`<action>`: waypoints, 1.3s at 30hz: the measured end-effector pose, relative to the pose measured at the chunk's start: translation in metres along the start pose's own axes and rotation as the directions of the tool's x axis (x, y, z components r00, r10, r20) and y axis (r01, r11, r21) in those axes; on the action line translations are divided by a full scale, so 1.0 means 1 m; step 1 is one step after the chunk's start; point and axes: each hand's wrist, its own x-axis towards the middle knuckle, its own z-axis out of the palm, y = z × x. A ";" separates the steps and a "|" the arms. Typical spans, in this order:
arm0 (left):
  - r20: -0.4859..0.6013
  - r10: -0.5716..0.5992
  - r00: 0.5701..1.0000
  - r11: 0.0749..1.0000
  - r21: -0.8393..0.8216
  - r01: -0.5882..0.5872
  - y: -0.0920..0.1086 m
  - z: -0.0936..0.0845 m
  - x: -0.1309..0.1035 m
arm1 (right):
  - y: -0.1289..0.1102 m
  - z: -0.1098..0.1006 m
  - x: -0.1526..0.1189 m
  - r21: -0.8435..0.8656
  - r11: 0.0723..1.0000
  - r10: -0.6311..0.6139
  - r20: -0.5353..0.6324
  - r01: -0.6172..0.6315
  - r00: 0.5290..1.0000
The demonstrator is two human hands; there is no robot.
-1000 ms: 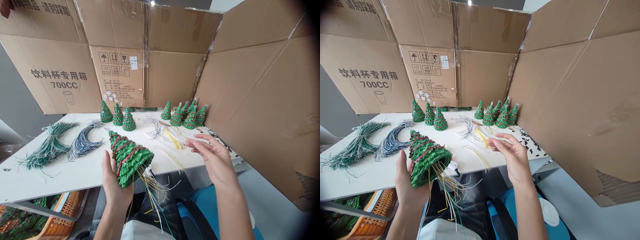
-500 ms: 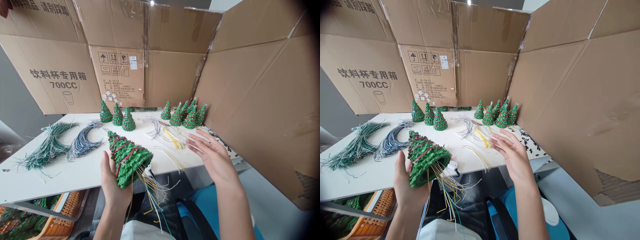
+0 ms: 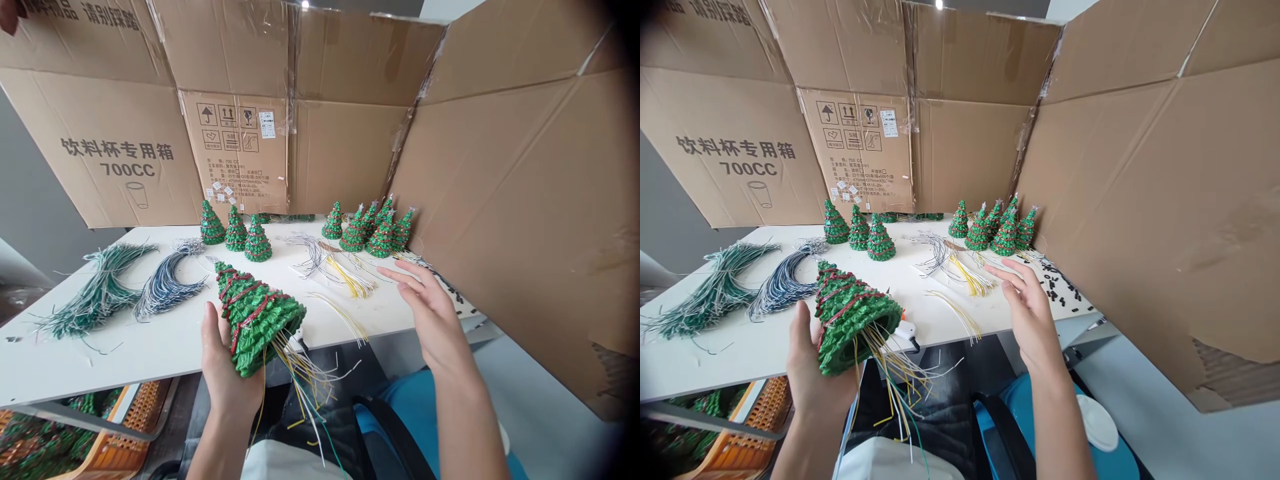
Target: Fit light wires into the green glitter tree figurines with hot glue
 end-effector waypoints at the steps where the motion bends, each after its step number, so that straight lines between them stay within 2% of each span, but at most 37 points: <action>1: -0.004 -0.002 1.000 1.000 -0.006 0.002 0.000 0.001 0.000 | 0.000 0.000 0.000 -0.023 1.000 -0.015 0.007 0.015 1.000; 4: -0.022 -0.016 1.000 1.000 -0.020 0.015 0.001 0.002 0.000 | 0.001 0.002 0.000 -0.064 0.995 -0.070 0.030 0.071 0.997; 9: -0.003 -0.008 1.000 1.000 -0.008 0.008 0.001 0.001 0.000 | 0.004 0.004 0.000 0.043 0.988 -0.150 0.027 0.149 0.988; 15: -0.014 0.000 1.000 1.000 0.005 0.000 -0.001 -0.001 0.001 | -0.001 0.005 -0.002 0.097 0.990 -0.102 -0.010 0.103 0.995; 23: 0.002 0.015 1.000 1.000 0.020 -0.015 -0.001 0.000 0.000 | -0.009 0.008 -0.002 0.102 0.994 -0.034 -0.137 0.049 0.990; 27: -0.004 0.001 1.000 1.000 0.005 -0.001 0.000 0.002 0.000 | -0.011 0.009 -0.002 0.113 0.994 0.008 -0.145 0.008 0.989; 30: -0.017 -0.014 1.000 1.000 -0.015 0.013 0.001 0.003 0.000 | -0.012 0.009 -0.003 0.091 0.996 -0.006 -0.145 0.019 0.989; 35: 0.019 0.003 1.000 1.000 -0.013 -0.003 -0.001 0.001 0.001 | -0.008 0.007 -0.003 -0.048 0.998 -0.057 -0.171 0.050 0.984; 39: 0.011 -0.001 1.000 1.000 -0.011 0.001 -0.002 0.001 0.002 | -0.007 0.007 -0.003 -0.039 0.997 -0.074 -0.155 0.068 0.985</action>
